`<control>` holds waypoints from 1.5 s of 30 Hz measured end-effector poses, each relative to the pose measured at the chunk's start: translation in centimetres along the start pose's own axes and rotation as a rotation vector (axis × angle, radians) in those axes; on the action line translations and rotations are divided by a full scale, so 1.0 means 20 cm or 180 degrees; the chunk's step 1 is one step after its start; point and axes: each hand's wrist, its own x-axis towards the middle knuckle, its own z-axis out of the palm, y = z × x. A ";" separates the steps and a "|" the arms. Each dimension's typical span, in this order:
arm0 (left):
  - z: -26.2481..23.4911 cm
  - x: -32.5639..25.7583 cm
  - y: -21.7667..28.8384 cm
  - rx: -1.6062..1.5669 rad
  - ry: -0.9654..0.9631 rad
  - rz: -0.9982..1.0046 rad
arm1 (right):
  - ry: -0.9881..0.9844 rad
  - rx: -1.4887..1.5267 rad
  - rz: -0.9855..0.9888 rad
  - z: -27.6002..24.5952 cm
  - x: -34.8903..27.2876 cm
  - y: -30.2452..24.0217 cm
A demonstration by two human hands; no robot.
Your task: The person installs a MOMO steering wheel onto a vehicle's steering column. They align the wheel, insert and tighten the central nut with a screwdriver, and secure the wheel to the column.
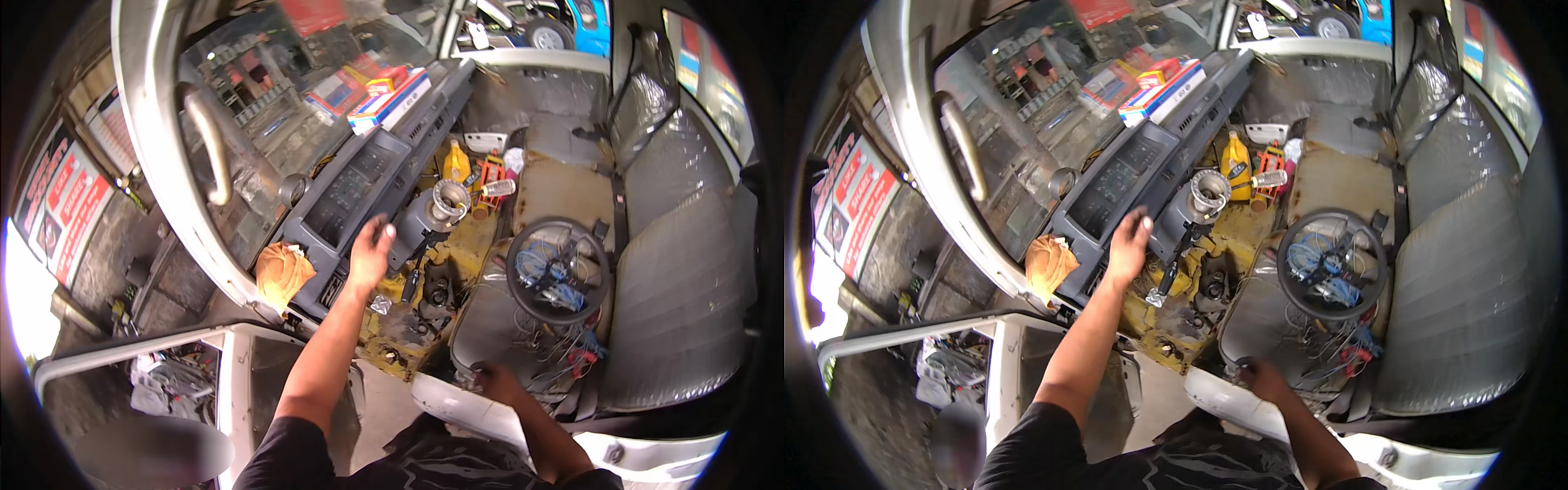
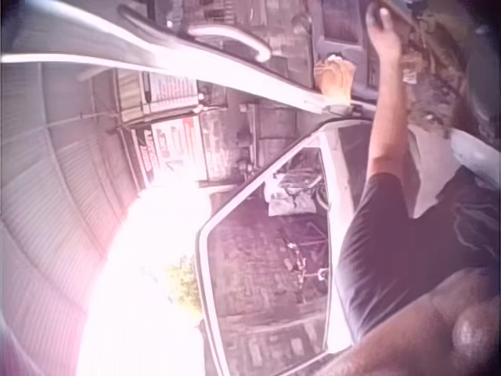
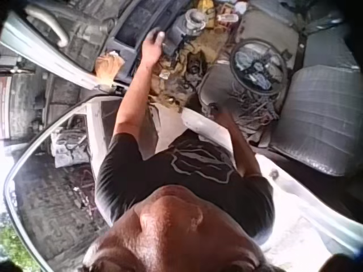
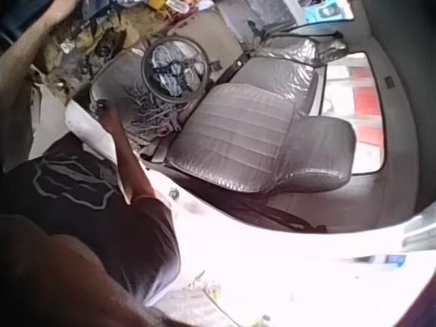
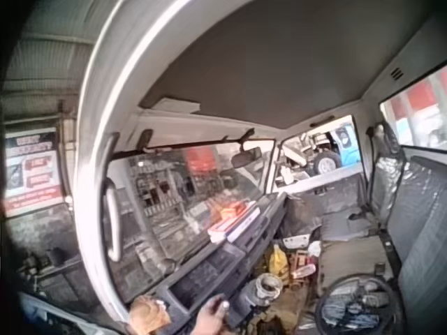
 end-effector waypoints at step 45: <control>0.12 0.41 -0.39 -0.0484 -0.1410 -0.0870 | 0.0872 0.0005 0.0279 0.02 -0.03 0.03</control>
